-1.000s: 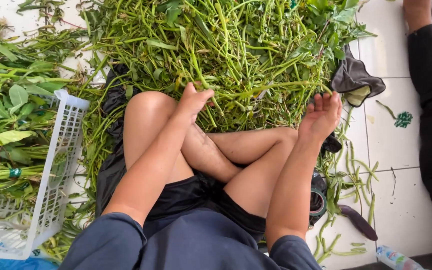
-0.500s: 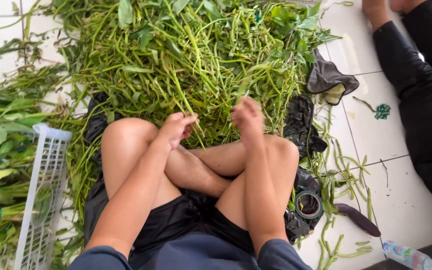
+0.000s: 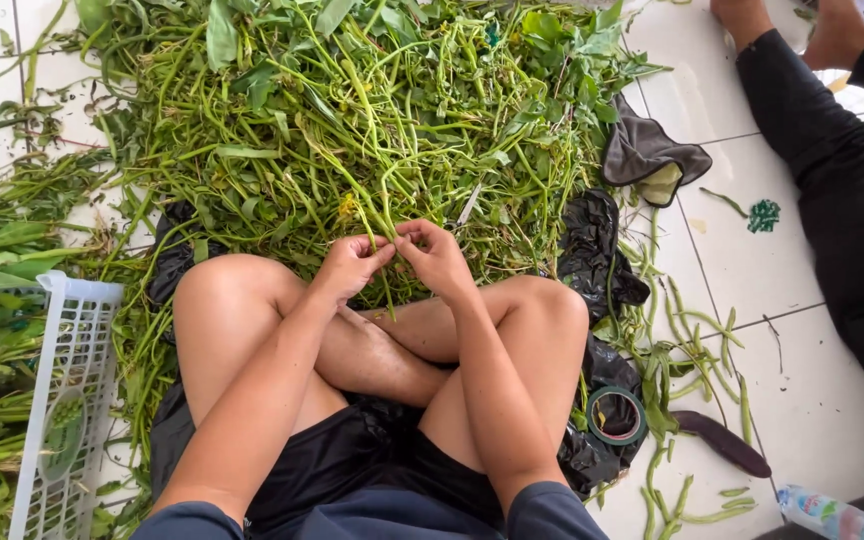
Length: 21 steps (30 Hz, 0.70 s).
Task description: Sorting through a pile of water spinach, aligning the stems, and bundling them together using green tape.
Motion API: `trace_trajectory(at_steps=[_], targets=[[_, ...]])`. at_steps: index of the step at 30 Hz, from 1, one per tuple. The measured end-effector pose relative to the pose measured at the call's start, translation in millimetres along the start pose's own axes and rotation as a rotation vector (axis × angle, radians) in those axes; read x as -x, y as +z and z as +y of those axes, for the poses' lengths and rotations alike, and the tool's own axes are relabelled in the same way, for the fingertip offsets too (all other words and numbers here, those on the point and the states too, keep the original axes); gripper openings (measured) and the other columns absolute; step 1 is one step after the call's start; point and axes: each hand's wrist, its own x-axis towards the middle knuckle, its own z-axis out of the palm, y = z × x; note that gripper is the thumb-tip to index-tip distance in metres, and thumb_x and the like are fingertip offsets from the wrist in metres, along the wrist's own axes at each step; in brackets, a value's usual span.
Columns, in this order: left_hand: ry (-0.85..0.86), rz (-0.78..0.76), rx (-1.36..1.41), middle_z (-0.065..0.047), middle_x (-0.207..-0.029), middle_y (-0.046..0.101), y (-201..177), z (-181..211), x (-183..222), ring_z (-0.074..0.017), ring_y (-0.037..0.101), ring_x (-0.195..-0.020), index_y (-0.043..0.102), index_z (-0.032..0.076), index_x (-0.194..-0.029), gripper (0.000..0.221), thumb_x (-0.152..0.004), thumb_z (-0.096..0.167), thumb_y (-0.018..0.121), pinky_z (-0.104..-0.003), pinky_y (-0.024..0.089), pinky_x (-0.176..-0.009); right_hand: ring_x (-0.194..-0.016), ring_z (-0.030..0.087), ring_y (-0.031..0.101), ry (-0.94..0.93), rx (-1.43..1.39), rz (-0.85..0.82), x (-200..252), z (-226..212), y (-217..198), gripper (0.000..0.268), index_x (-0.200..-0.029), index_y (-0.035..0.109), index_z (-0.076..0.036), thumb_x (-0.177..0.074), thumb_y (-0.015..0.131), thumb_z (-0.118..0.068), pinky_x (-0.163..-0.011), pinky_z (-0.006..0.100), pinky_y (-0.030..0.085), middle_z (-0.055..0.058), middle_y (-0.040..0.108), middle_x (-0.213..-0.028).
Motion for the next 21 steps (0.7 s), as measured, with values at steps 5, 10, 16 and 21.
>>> trace_trajectory(at_steps=[5,10,16,21], targets=[[0.050,0.128,0.054,-0.012,-0.093,0.074,-6,-6,-14,-0.0174,0.071,-0.063,0.065,0.001,-0.126,0.042,-0.094,0.025,0.080,-0.025,0.057,-0.045,-0.069,0.016,0.071,0.021,0.046,-0.038,-5,4,2,0.023,-0.116,0.069,0.003,-0.097,0.069,-0.009,-0.058,0.029,0.060,0.013,0.068,-0.089],[-0.029,0.085,0.147,-0.016,-0.099,0.072,-6,-5,-13,-0.0223,0.073,-0.070,0.062,-0.002,-0.126,0.041,-0.102,0.031,0.068,-0.037,0.066,-0.056,-0.077,0.017,0.070,-0.016,0.178,-0.106,0,-3,2,0.028,-0.117,0.070,0.005,-0.094,0.070,-0.010,-0.068,0.034,0.060,0.016,0.072,-0.092],[-0.058,0.017,0.199,-0.015,-0.101,0.071,1,7,-5,-0.0250,0.074,-0.078,0.064,-0.003,-0.121,0.039,-0.106,0.033,0.058,-0.044,0.067,-0.067,-0.080,0.021,0.073,-0.102,0.363,-0.131,8,-17,3,0.031,-0.121,0.073,0.001,-0.094,0.070,-0.014,-0.070,0.037,0.059,0.017,0.078,-0.096],[-0.055,-0.046,0.251,-0.009,-0.109,0.066,6,33,12,-0.0172,0.069,-0.087,0.058,-0.003,-0.135,0.040,-0.107,0.025,0.055,-0.045,0.066,-0.080,-0.081,0.018,0.074,-0.131,0.332,-0.180,12,-24,0,0.040,-0.128,0.070,-0.002,-0.091,0.075,-0.015,-0.074,0.035,0.059,0.013,0.078,-0.103]])
